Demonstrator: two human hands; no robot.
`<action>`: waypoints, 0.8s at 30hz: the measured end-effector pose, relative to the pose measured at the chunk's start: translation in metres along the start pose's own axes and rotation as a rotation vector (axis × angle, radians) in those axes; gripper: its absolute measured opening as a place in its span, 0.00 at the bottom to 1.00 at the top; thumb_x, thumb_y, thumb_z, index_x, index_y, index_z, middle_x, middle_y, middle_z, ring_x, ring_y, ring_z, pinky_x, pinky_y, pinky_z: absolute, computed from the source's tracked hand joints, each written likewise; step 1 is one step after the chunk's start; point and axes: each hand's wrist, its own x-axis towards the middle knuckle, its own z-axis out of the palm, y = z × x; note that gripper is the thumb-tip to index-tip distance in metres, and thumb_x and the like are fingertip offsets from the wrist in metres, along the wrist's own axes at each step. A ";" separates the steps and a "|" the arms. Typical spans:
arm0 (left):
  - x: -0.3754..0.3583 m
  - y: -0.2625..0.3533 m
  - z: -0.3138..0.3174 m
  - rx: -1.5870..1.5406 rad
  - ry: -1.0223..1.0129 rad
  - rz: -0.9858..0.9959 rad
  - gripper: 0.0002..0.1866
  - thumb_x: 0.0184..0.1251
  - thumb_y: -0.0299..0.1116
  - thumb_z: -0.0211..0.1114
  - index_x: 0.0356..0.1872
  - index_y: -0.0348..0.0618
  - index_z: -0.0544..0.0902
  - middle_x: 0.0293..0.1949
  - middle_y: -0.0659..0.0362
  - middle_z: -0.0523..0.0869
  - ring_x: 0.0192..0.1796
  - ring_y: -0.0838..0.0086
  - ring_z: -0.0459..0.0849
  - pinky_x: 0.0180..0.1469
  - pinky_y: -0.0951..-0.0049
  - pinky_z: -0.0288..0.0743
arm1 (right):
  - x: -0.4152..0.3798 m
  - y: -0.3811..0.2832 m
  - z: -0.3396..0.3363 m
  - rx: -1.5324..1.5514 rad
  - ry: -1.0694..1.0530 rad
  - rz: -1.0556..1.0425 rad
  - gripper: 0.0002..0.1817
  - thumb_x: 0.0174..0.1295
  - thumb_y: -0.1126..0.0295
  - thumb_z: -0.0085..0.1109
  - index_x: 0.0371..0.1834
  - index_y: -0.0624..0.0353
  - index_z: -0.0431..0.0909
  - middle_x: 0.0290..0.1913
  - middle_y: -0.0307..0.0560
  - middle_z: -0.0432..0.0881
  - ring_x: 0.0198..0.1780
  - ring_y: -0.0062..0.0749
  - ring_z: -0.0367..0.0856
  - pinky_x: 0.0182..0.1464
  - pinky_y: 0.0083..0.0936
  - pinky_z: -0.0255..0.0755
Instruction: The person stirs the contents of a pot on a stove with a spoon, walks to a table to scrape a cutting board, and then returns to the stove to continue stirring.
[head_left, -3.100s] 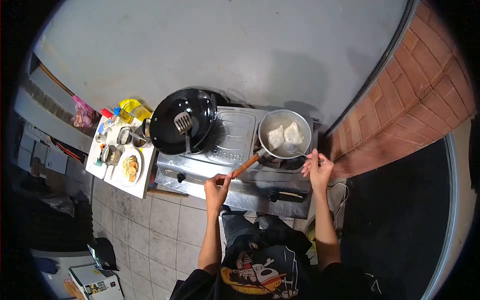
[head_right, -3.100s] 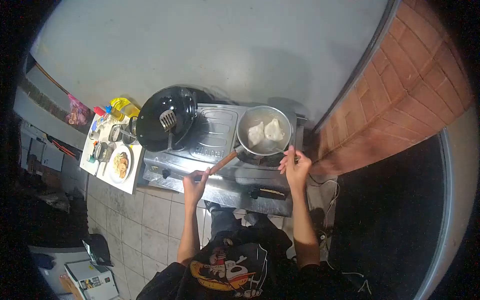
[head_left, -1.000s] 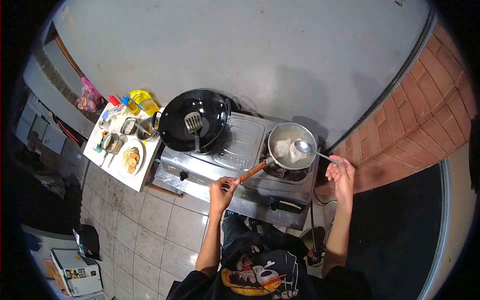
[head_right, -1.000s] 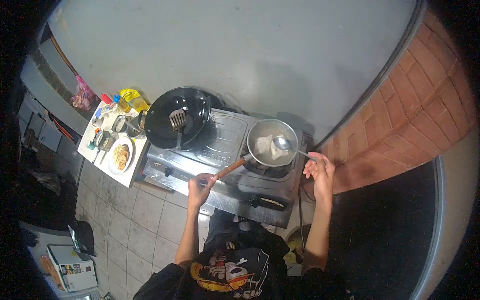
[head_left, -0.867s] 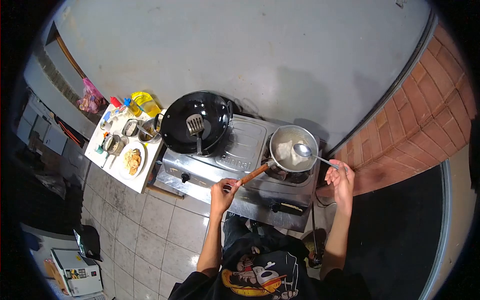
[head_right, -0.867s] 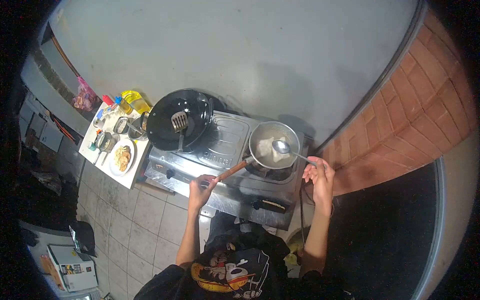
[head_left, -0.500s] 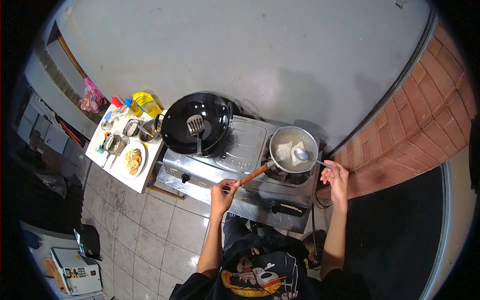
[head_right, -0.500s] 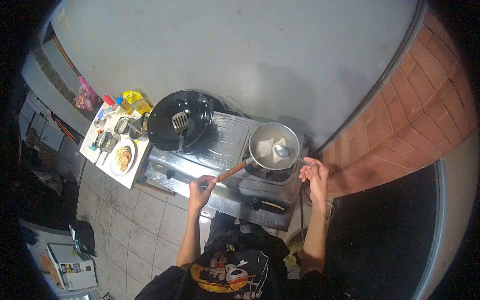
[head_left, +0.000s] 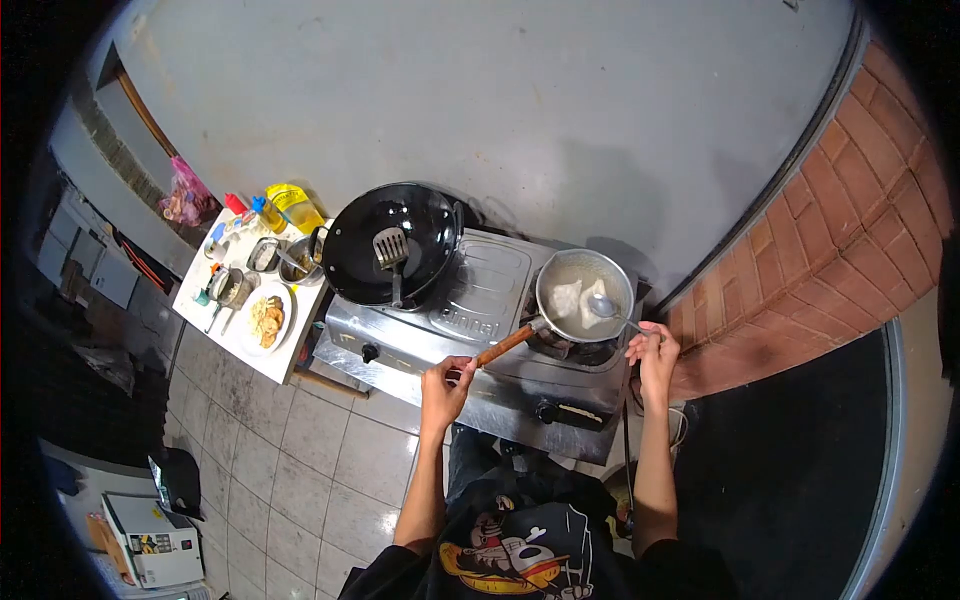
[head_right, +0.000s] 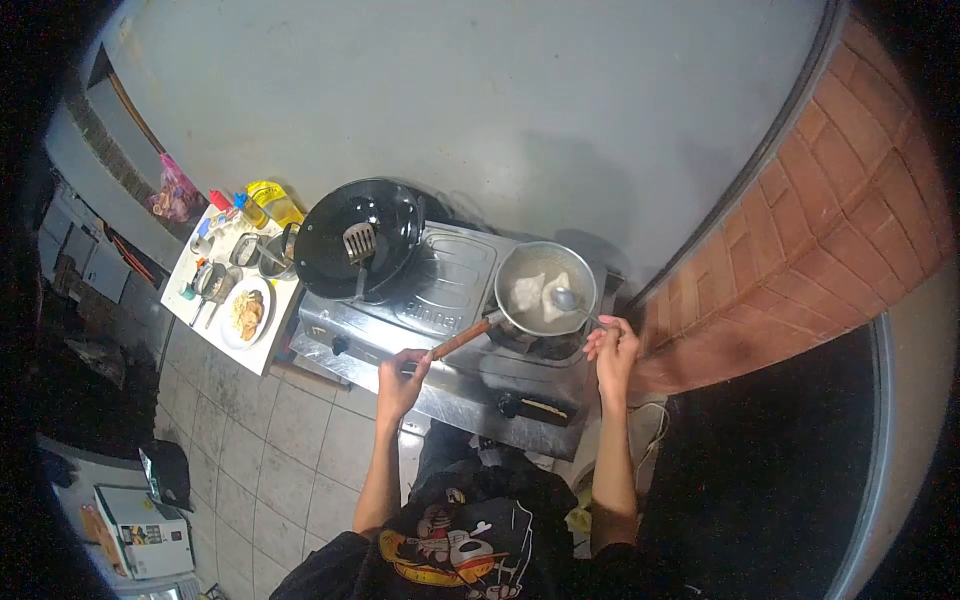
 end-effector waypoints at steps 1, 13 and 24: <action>0.000 0.000 -0.001 0.003 0.000 0.000 0.11 0.61 0.34 0.65 0.35 0.33 0.83 0.23 0.54 0.84 0.24 0.76 0.82 0.27 0.75 0.73 | -0.001 -0.001 0.001 0.002 0.004 -0.005 0.15 0.72 0.67 0.38 0.42 0.69 0.72 0.22 0.46 0.76 0.17 0.24 0.74 0.18 0.17 0.66; 0.003 -0.005 0.000 -0.020 0.005 -0.010 0.10 0.60 0.33 0.66 0.32 0.34 0.84 0.23 0.54 0.84 0.24 0.76 0.82 0.28 0.75 0.73 | -0.009 -0.017 0.000 0.026 0.018 -0.078 0.17 0.72 0.64 0.38 0.42 0.70 0.72 0.23 0.45 0.75 0.20 0.24 0.75 0.20 0.17 0.68; 0.007 0.008 -0.005 -0.010 -0.064 -0.119 0.11 0.58 0.32 0.67 0.33 0.31 0.84 0.28 0.51 0.86 0.33 0.72 0.84 0.40 0.72 0.75 | -0.009 -0.005 0.005 0.037 0.014 -0.040 0.18 0.72 0.65 0.35 0.42 0.70 0.72 0.23 0.46 0.76 0.19 0.25 0.75 0.21 0.18 0.68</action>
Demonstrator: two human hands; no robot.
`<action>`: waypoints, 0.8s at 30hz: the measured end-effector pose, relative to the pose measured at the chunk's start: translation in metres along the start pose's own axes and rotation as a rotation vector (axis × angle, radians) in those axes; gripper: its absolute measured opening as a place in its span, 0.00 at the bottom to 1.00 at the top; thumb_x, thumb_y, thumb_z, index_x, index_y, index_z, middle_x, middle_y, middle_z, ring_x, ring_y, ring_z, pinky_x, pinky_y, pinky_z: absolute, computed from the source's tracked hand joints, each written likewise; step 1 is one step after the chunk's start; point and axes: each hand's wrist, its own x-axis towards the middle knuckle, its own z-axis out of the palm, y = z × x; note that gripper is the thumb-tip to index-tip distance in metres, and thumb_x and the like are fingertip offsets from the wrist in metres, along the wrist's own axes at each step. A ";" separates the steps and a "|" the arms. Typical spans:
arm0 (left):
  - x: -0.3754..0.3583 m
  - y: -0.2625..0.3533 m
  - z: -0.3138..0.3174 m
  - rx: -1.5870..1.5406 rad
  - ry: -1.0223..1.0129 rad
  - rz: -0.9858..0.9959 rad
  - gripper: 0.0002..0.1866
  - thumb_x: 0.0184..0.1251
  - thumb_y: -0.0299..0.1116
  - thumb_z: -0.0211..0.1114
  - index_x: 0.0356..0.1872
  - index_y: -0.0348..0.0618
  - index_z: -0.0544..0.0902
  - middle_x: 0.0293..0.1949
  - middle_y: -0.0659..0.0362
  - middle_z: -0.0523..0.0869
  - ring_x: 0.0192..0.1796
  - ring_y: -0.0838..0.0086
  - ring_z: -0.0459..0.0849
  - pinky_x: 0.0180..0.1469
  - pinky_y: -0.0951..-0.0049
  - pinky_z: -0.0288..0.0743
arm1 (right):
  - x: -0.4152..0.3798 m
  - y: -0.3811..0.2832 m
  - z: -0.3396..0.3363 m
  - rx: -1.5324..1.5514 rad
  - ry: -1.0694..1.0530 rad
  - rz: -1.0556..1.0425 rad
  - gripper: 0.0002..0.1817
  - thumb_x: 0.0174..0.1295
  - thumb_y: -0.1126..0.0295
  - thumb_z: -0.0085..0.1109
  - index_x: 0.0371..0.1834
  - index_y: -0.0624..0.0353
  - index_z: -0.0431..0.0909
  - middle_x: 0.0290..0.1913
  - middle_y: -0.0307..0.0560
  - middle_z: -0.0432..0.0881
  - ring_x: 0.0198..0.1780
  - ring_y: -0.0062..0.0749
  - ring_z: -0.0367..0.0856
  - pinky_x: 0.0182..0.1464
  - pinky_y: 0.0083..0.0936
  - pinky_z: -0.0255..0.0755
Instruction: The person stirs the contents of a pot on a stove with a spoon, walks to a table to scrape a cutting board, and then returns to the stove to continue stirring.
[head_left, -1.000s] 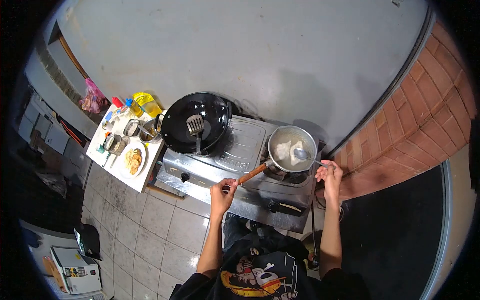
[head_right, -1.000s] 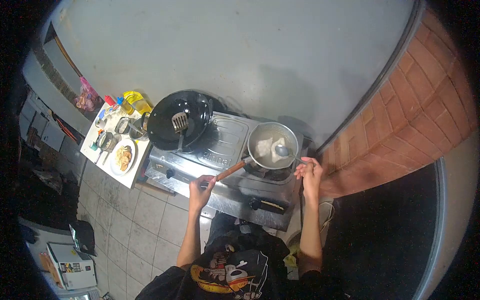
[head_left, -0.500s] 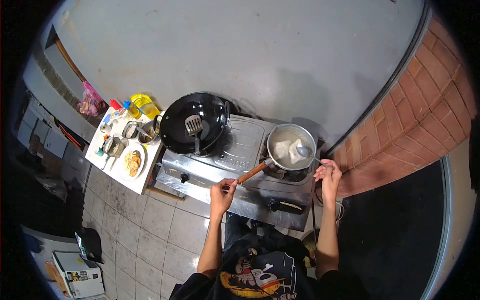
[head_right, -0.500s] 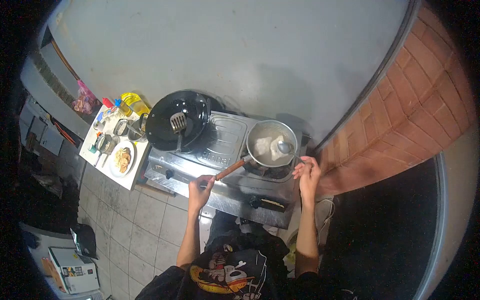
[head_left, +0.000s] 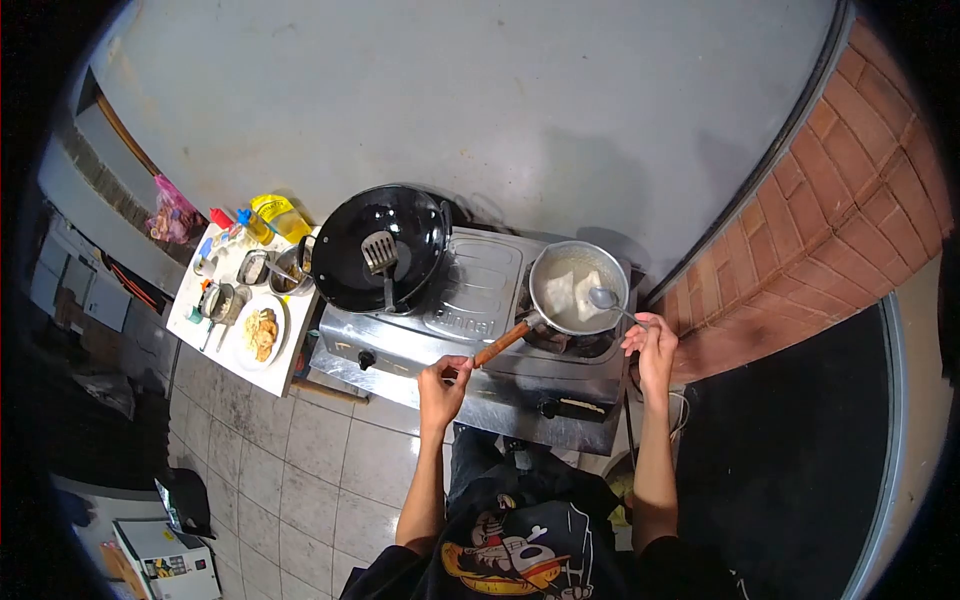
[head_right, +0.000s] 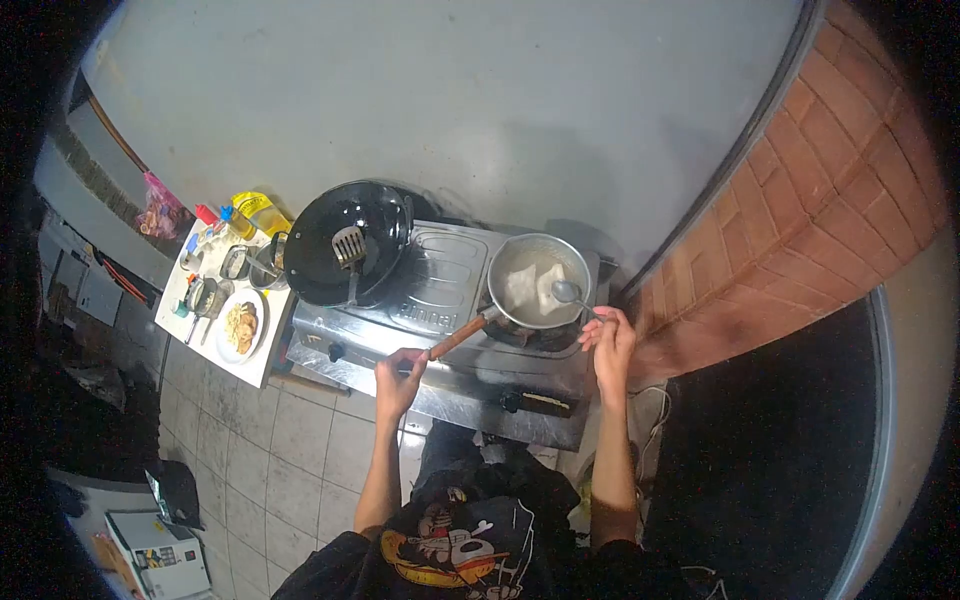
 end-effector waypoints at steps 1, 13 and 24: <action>0.000 -0.003 0.001 0.001 -0.002 0.000 0.11 0.58 0.32 0.67 0.33 0.31 0.84 0.28 0.51 0.86 0.33 0.72 0.84 0.40 0.72 0.75 | 0.000 0.002 -0.001 0.003 -0.010 -0.023 0.18 0.72 0.65 0.36 0.41 0.70 0.72 0.23 0.46 0.76 0.20 0.24 0.75 0.21 0.17 0.68; 0.002 -0.008 0.003 -0.043 -0.004 -0.028 0.11 0.57 0.33 0.68 0.32 0.32 0.84 0.28 0.52 0.86 0.33 0.73 0.84 0.39 0.73 0.75 | -0.001 -0.001 -0.007 0.023 -0.052 -0.066 0.15 0.72 0.67 0.39 0.37 0.66 0.73 0.24 0.45 0.76 0.20 0.23 0.75 0.20 0.16 0.67; 0.000 -0.001 0.002 -0.015 0.012 -0.014 0.11 0.57 0.32 0.68 0.32 0.32 0.84 0.27 0.53 0.86 0.32 0.73 0.84 0.38 0.73 0.75 | -0.001 0.008 -0.005 0.099 -0.104 -0.030 0.13 0.71 0.71 0.38 0.34 0.64 0.73 0.24 0.44 0.76 0.21 0.23 0.75 0.21 0.17 0.67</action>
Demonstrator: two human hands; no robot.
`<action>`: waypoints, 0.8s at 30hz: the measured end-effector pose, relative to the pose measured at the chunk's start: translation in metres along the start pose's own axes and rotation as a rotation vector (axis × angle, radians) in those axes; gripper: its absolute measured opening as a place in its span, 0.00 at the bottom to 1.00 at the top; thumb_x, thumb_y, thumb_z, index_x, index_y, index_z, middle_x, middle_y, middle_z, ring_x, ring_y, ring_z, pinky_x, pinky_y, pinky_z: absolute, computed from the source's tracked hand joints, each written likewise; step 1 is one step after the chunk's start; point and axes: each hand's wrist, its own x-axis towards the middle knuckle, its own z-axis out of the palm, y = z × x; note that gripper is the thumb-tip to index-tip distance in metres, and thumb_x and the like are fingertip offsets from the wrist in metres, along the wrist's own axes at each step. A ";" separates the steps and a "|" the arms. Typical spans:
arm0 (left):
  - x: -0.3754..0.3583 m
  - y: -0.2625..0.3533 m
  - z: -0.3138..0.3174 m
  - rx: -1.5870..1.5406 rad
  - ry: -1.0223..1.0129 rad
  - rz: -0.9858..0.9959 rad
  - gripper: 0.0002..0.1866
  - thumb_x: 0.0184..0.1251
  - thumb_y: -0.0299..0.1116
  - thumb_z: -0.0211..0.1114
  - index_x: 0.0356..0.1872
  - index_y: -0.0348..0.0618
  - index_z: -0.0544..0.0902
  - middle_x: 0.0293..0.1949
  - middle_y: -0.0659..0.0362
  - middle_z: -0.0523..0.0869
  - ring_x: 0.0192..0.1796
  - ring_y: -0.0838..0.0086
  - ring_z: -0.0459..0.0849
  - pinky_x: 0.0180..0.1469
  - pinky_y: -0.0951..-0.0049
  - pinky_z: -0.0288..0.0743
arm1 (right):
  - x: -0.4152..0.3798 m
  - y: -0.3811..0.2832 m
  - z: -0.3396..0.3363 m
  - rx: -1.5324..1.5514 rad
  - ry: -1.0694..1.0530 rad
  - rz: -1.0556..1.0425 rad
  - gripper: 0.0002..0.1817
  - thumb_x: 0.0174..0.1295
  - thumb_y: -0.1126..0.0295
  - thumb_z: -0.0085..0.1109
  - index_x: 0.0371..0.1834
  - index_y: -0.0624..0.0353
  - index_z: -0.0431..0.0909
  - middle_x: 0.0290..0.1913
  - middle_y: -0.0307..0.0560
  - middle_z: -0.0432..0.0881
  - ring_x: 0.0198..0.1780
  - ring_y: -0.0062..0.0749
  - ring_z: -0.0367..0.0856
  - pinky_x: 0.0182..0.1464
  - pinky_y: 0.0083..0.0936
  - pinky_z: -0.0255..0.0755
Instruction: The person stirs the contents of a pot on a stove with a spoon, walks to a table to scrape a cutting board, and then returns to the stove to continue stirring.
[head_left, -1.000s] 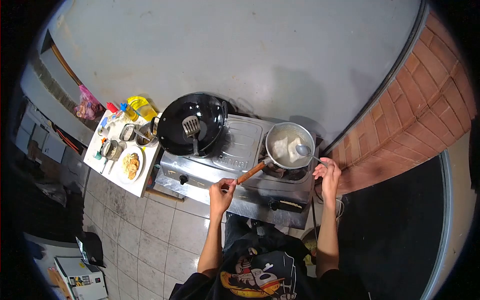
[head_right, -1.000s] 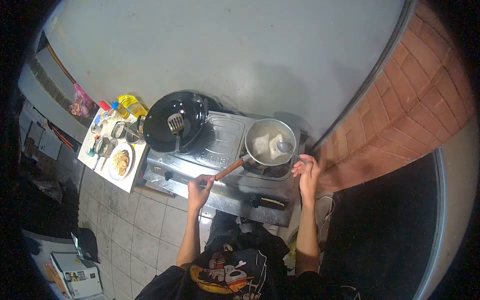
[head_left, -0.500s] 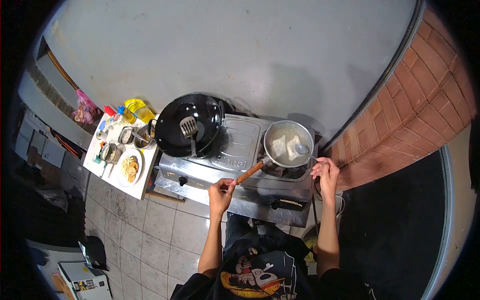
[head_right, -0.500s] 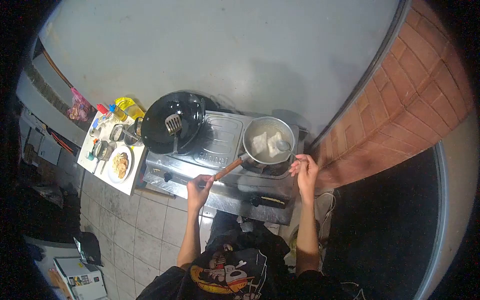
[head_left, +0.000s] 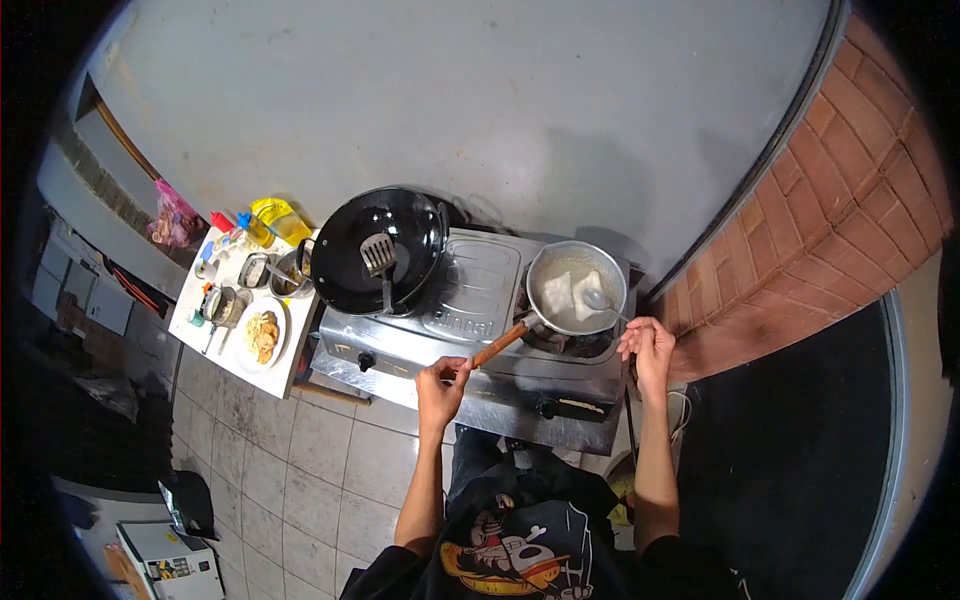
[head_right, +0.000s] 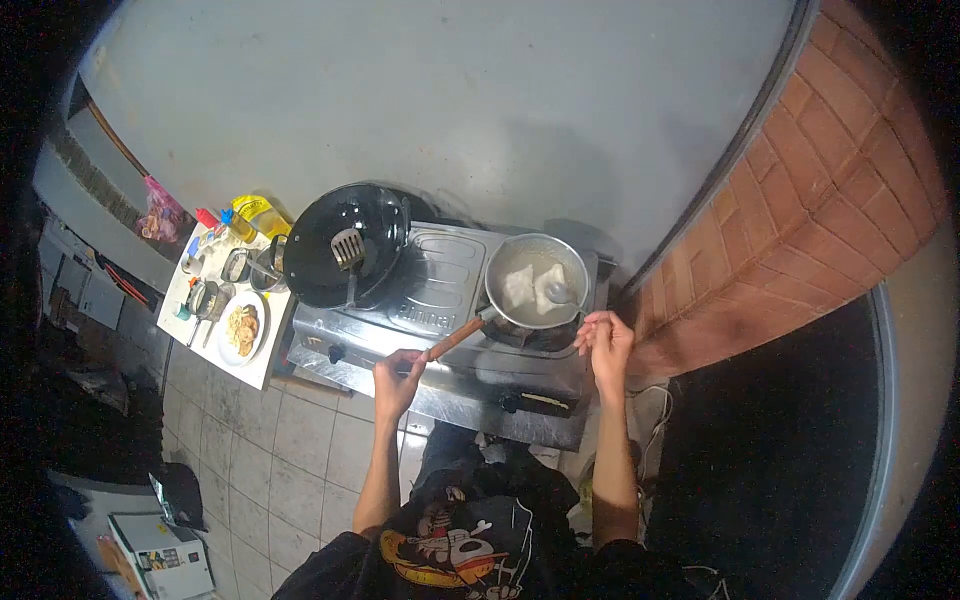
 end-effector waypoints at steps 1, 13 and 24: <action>0.001 -0.002 0.001 -0.001 0.001 0.001 0.11 0.57 0.32 0.68 0.32 0.32 0.84 0.27 0.53 0.86 0.32 0.73 0.84 0.38 0.73 0.75 | 0.000 0.000 0.001 -0.002 0.004 0.008 0.13 0.71 0.72 0.38 0.33 0.64 0.73 0.24 0.44 0.76 0.20 0.23 0.75 0.21 0.17 0.67; -0.003 0.005 0.005 0.037 0.048 -0.031 0.10 0.57 0.32 0.67 0.35 0.35 0.84 0.27 0.52 0.86 0.31 0.71 0.84 0.37 0.73 0.75 | 0.007 -0.008 0.010 0.031 0.016 0.011 0.14 0.71 0.68 0.36 0.34 0.65 0.71 0.22 0.45 0.75 0.18 0.24 0.74 0.18 0.17 0.67; -0.006 -0.005 0.009 -0.003 0.089 -0.021 0.10 0.57 0.33 0.67 0.35 0.36 0.85 0.26 0.53 0.86 0.32 0.72 0.84 0.38 0.73 0.75 | 0.017 0.007 0.023 0.101 -0.061 0.188 0.11 0.71 0.68 0.37 0.34 0.62 0.67 0.24 0.46 0.74 0.19 0.26 0.73 0.20 0.20 0.67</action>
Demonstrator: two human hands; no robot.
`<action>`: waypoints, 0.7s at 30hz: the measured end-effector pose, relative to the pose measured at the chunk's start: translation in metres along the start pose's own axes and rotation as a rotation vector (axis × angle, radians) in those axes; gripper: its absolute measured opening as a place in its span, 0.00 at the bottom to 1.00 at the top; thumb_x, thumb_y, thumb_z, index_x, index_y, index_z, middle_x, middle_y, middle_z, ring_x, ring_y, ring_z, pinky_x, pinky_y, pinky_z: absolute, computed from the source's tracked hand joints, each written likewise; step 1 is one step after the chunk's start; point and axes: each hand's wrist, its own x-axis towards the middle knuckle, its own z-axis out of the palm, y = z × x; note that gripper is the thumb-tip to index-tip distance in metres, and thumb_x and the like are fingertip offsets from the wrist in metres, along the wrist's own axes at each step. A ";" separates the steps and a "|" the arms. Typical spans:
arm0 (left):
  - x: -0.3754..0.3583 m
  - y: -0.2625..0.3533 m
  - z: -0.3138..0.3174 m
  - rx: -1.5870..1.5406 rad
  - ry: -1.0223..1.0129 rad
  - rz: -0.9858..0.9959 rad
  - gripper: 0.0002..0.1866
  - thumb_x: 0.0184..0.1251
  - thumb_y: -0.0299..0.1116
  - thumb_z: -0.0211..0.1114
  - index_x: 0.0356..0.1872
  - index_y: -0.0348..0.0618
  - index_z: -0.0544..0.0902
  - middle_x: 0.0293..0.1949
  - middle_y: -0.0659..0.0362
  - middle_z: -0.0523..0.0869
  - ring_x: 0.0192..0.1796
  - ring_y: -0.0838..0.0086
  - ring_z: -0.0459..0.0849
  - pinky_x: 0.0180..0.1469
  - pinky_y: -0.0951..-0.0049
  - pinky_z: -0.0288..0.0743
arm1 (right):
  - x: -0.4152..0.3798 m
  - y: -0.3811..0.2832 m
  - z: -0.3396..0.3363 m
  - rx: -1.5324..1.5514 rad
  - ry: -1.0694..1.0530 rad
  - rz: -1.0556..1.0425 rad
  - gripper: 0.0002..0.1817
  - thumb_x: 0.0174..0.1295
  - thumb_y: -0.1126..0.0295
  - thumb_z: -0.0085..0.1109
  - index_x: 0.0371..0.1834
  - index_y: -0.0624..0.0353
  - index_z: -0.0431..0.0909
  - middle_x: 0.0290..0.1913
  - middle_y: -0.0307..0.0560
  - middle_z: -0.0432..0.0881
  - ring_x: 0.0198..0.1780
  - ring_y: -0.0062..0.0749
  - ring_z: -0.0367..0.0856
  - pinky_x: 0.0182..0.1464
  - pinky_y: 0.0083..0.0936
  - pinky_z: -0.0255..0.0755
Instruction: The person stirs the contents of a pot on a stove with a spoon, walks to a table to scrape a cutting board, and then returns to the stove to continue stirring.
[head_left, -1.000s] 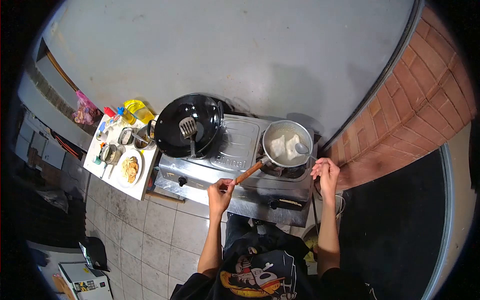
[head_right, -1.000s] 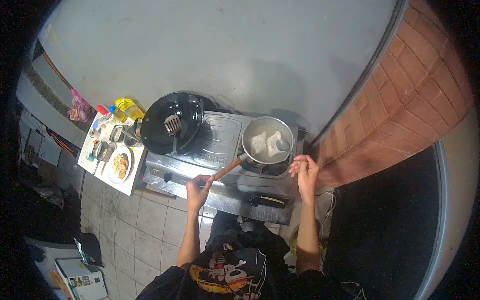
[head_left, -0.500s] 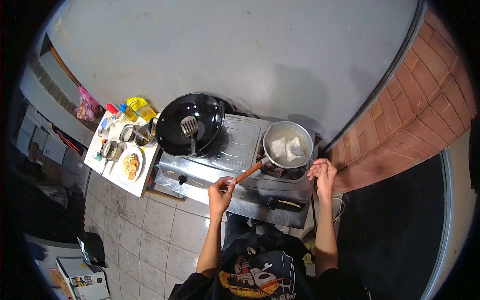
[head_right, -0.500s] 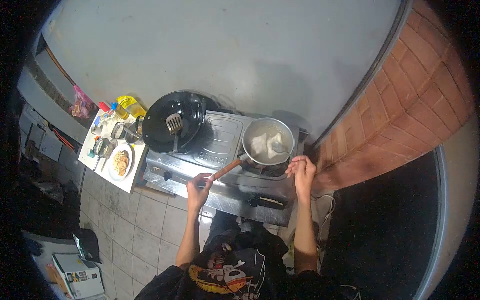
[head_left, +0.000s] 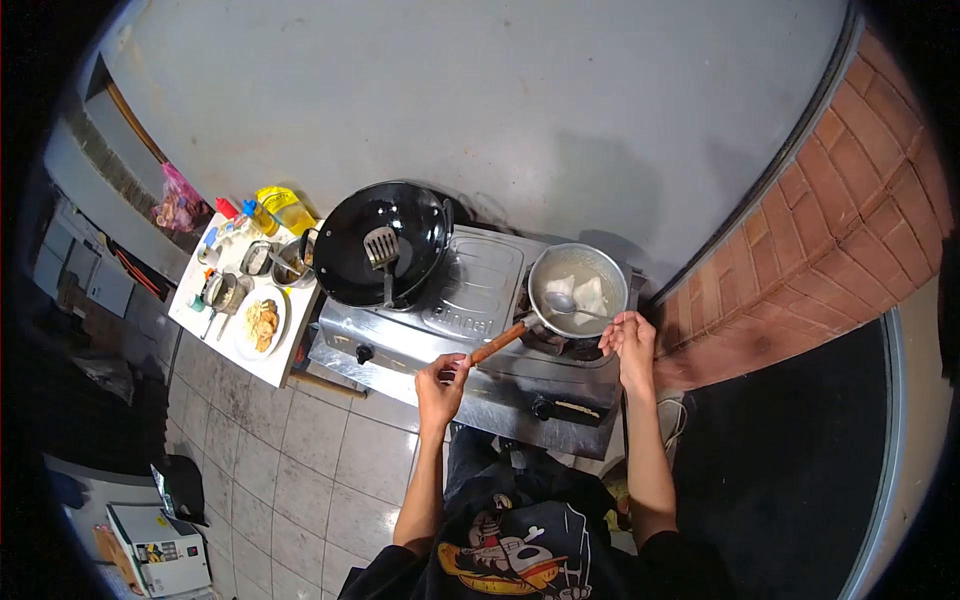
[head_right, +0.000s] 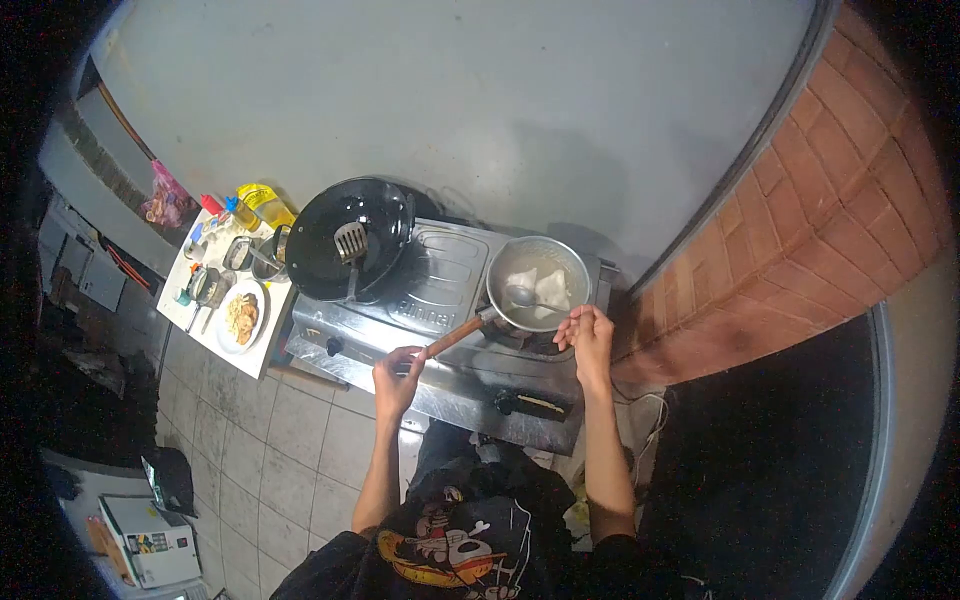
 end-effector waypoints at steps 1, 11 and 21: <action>-0.001 0.001 0.000 0.001 0.001 -0.002 0.10 0.57 0.33 0.67 0.35 0.36 0.85 0.26 0.53 0.86 0.32 0.72 0.84 0.38 0.73 0.75 | 0.000 0.001 -0.001 0.000 -0.002 0.002 0.11 0.71 0.68 0.37 0.34 0.62 0.67 0.24 0.46 0.74 0.19 0.26 0.73 0.20 0.20 0.67; -0.004 0.007 -0.003 0.002 0.000 -0.019 0.11 0.58 0.33 0.67 0.35 0.35 0.85 0.26 0.53 0.85 0.32 0.73 0.84 0.38 0.73 0.75 | -0.003 -0.009 0.005 -0.075 0.009 -0.042 0.12 0.72 0.68 0.36 0.34 0.63 0.67 0.22 0.46 0.74 0.18 0.25 0.74 0.19 0.18 0.66; -0.025 0.092 -0.025 -0.333 0.269 0.265 0.07 0.63 0.27 0.62 0.40 0.35 0.81 0.27 0.61 0.79 0.30 0.81 0.75 0.35 0.81 0.70 | -0.009 -0.004 -0.004 0.033 0.078 -0.072 0.12 0.71 0.69 0.37 0.34 0.64 0.68 0.23 0.46 0.75 0.19 0.26 0.74 0.19 0.19 0.66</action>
